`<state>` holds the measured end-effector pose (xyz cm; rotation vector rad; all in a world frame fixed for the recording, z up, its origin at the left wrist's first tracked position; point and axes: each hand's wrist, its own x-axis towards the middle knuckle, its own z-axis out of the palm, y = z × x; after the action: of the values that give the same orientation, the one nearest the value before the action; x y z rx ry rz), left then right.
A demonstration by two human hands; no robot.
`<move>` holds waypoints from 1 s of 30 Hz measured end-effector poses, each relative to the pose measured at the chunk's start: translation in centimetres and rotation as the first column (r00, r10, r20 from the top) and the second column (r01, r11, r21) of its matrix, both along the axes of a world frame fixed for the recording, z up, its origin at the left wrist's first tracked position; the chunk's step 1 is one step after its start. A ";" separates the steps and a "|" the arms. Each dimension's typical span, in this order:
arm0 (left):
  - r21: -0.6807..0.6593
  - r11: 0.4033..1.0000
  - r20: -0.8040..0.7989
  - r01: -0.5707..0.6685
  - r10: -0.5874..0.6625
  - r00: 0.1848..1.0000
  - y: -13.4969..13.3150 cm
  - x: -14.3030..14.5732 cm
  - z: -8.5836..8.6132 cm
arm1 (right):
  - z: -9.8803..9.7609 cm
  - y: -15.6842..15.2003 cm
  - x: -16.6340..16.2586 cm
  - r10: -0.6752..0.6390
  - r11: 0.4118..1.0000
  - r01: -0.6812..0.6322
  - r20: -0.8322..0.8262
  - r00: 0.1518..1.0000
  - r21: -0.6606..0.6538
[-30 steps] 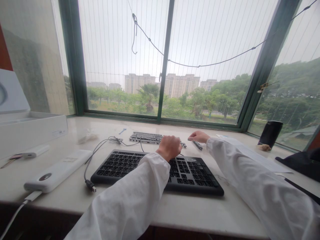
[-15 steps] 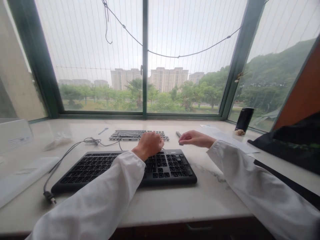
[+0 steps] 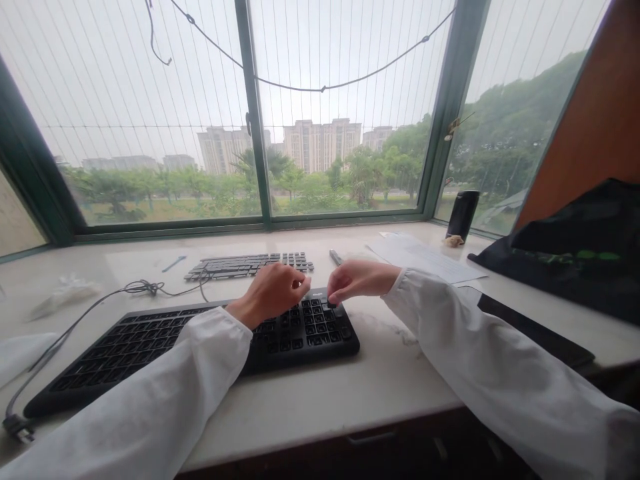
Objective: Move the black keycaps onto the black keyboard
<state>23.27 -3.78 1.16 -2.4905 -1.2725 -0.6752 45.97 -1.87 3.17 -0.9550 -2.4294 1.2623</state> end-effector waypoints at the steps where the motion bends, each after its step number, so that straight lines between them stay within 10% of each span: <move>1: -0.008 1.000 0.017 0.006 -0.006 1.000 0.0 0.0 -0.1 | 0.0 -0.2 -0.1 -0.001 1.000 0.001 0.011 1.000 0.006; 8: 0.000 1.000 -0.007 0.019 -0.019 1.000 -0.3 0.1 0.0 | 0.4 -0.8 -0.6 -0.049 0.969 -0.002 0.199 0.979 0.245; 30: 0.070 0.997 -0.098 -0.020 0.027 0.995 -0.8 0.2 0.7 | -0.2 -1.5 -1.3 -0.152 0.924 0.045 0.256 0.955 0.381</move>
<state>23.48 -4.58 1.88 -2.4177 -1.2200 -0.5726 44.67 -3.41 2.97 -1.1881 -2.6548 0.6271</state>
